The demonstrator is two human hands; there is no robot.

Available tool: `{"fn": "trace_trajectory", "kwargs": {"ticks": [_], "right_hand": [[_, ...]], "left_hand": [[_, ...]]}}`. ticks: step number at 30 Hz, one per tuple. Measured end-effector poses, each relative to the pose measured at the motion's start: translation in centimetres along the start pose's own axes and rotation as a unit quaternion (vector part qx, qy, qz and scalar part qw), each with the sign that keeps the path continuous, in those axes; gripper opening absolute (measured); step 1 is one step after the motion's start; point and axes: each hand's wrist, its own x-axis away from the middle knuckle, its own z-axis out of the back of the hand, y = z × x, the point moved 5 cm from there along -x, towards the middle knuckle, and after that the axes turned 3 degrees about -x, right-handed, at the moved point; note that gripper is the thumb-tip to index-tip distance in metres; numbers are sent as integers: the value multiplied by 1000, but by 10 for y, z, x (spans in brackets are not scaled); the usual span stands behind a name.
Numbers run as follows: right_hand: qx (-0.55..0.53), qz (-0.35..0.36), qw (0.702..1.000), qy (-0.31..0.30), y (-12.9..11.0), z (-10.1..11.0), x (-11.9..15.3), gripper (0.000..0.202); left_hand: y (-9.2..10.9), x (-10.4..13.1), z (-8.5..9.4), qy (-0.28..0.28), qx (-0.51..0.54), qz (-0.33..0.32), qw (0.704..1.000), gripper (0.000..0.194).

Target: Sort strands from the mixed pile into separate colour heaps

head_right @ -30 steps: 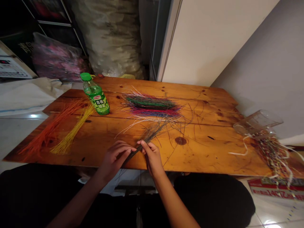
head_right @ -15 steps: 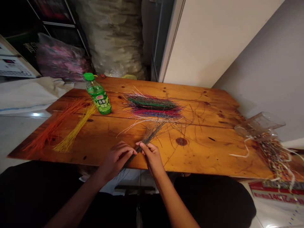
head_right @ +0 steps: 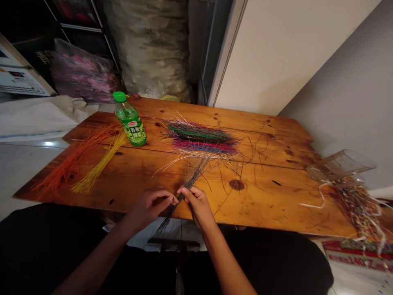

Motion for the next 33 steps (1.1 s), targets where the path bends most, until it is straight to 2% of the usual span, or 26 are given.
{"fn": "trace_trajectory", "kwargs": {"ticks": [3, 5, 6, 8, 11, 13, 16, 19, 24, 29, 33], "right_hand": [[-31, -27, 999, -17, -2, -2, 1, 23], [-46, -49, 997, -40, -2, -4, 3, 23], [-48, -58, 996, -54, -2, -4, 4, 23], [-41, -74, 993, -85, 1, -6, 6, 24], [-19, -107, 984, -140, 8, -12, 11, 26], [-7, -126, 975, -182, 13, -17, 15, 26], [-4, -150, 960, -238, 19, -25, 20, 26], [-11, -180, 943, -279, 25, -29, 26, 26], [-29, -189, 929, -316, 29, -30, 31, 32], [-36, -219, 935, -275, 30, -28, 29, 32], [-53, -191, 950, -242, 24, -27, 23, 30]], "left_hand": [[-12, -2, 3, 45, 77, 56, 994, 30], [-18, -4, 4, 75, 127, 66, 987, 24], [-20, -5, 2, 72, 150, 65, 984, 21], [-22, -7, -3, 35, 196, 64, 978, 22], [-20, -5, -9, -54, 247, 88, 963, 26], [-16, -2, -9, -112, 246, 89, 959, 22], [-8, 2, -5, -184, 211, 47, 959, 18], [-7, 5, -3, -219, 200, 35, 954, 15], [-12, 4, -7, -202, 194, 49, 959, 14], [-10, 1, -3, -149, 152, 38, 976, 14], [-7, 0, 3, -101, 126, 47, 986, 23]]}}
